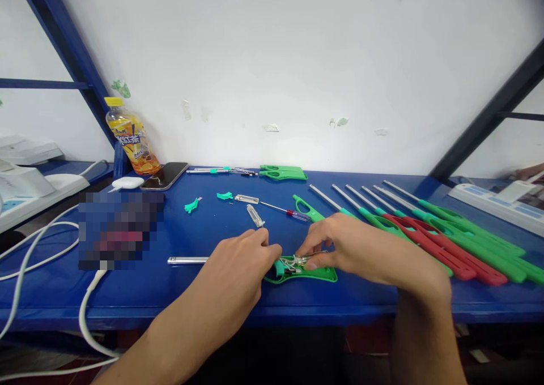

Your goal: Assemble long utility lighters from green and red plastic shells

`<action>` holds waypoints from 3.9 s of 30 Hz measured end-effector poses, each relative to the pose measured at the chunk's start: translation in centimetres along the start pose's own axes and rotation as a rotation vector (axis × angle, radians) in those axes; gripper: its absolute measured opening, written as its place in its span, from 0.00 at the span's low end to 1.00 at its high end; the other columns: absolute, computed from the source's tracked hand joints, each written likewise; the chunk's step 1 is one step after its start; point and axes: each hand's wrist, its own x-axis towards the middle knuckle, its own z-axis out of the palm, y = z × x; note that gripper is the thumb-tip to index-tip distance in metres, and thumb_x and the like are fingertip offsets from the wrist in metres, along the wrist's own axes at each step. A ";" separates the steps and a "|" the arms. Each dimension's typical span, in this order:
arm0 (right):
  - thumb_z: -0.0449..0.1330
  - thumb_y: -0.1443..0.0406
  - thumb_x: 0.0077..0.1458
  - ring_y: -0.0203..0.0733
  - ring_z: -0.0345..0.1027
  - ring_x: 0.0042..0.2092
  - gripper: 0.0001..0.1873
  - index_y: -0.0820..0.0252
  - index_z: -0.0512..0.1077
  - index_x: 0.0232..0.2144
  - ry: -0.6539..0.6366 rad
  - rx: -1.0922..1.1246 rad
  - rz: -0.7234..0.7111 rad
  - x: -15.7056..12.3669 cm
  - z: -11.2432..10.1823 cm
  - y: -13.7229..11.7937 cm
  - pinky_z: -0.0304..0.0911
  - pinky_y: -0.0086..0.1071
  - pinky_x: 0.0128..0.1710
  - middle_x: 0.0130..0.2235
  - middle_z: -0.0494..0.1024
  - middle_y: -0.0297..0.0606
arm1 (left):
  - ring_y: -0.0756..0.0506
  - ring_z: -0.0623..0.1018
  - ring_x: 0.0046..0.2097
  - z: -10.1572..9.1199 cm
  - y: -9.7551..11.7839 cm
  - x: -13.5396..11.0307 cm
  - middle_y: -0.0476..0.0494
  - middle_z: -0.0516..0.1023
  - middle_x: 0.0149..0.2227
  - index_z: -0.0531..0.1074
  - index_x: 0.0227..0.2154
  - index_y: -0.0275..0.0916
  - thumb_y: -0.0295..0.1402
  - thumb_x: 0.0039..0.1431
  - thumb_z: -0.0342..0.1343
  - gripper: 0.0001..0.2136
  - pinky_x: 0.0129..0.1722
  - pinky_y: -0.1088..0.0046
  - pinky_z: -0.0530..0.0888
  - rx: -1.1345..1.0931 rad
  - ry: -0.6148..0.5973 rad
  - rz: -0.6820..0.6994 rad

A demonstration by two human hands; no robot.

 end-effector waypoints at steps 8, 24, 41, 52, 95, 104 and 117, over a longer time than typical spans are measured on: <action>0.66 0.67 0.64 0.40 0.79 0.34 0.09 0.50 0.87 0.37 -0.020 0.042 -0.073 0.1 0.1 0.5 0.67 0.30 0.36 0.34 0.87 0.28 | 0.41 0.75 0.38 0.4 -0.1 -0.4 0.45 0.71 0.40 0.72 0.40 0.44 0.15 0.61 0.47 0.17 0.34 0.64 0.66 0.019 0.000 0.006; 0.65 0.64 0.67 0.42 0.77 0.43 0.08 0.49 0.85 0.44 0.250 -0.025 -0.040 -1.9 3.6 0.6 0.68 0.33 0.46 0.43 0.84 0.34 | 0.39 0.77 0.39 0.5 -0.1 0.1 0.45 0.73 0.40 0.73 0.38 0.43 0.15 0.59 0.47 0.17 0.33 0.64 0.69 0.029 -0.017 0.003; 0.55 0.63 0.74 0.44 0.74 0.50 0.13 0.49 0.79 0.51 0.460 0.020 -0.150 -3.7 7.4 1.3 0.70 0.39 0.53 0.49 0.80 0.37 | 0.42 0.78 0.41 0.2 -0.3 0.0 0.48 0.76 0.44 0.74 0.45 0.45 0.12 0.59 0.47 0.22 0.35 0.66 0.68 -0.033 -0.014 0.079; 0.54 0.65 0.74 0.44 0.74 0.50 0.15 0.45 0.80 0.52 0.441 0.006 -0.167 -3.8 7.2 1.4 0.70 0.40 0.51 0.49 0.79 0.37 | 0.40 0.78 0.46 0.7 -0.3 -0.2 0.45 0.76 0.49 0.71 0.50 0.46 0.14 0.54 0.50 0.25 0.39 0.64 0.73 0.025 -0.016 0.136; 0.55 0.72 0.66 0.52 0.82 0.36 0.13 0.63 0.80 0.42 0.359 -0.725 0.413 1.9 3.3 2.4 0.67 0.34 0.34 0.35 0.86 0.51 | 0.36 0.79 0.50 -1.1 0.6 -0.1 0.38 0.76 0.50 0.72 0.48 0.40 0.10 0.51 0.48 0.26 0.51 0.54 0.78 0.036 -0.079 0.061; 0.57 0.66 0.66 0.54 0.83 0.44 0.19 0.59 0.78 0.57 0.436 -0.648 0.378 0.7 0.8 3.3 0.70 0.38 0.41 0.43 0.88 0.46 | 0.35 0.79 0.50 -1.3 0.4 -0.1 0.37 0.77 0.50 0.73 0.49 0.38 0.10 0.54 0.47 0.25 0.51 0.53 0.77 0.029 -0.077 0.073; 0.60 0.53 0.67 0.48 0.81 0.35 0.13 0.48 0.82 0.43 0.450 -0.177 0.157 -5.2 -1.4 -1.3 0.69 0.36 0.33 0.38 0.87 0.34 | 0.39 0.80 0.46 -3.3 -1.5 -1.2 0.41 0.79 0.47 0.74 0.50 0.41 0.27 0.74 0.44 0.13 0.45 0.61 0.76 -0.108 0.255 -0.015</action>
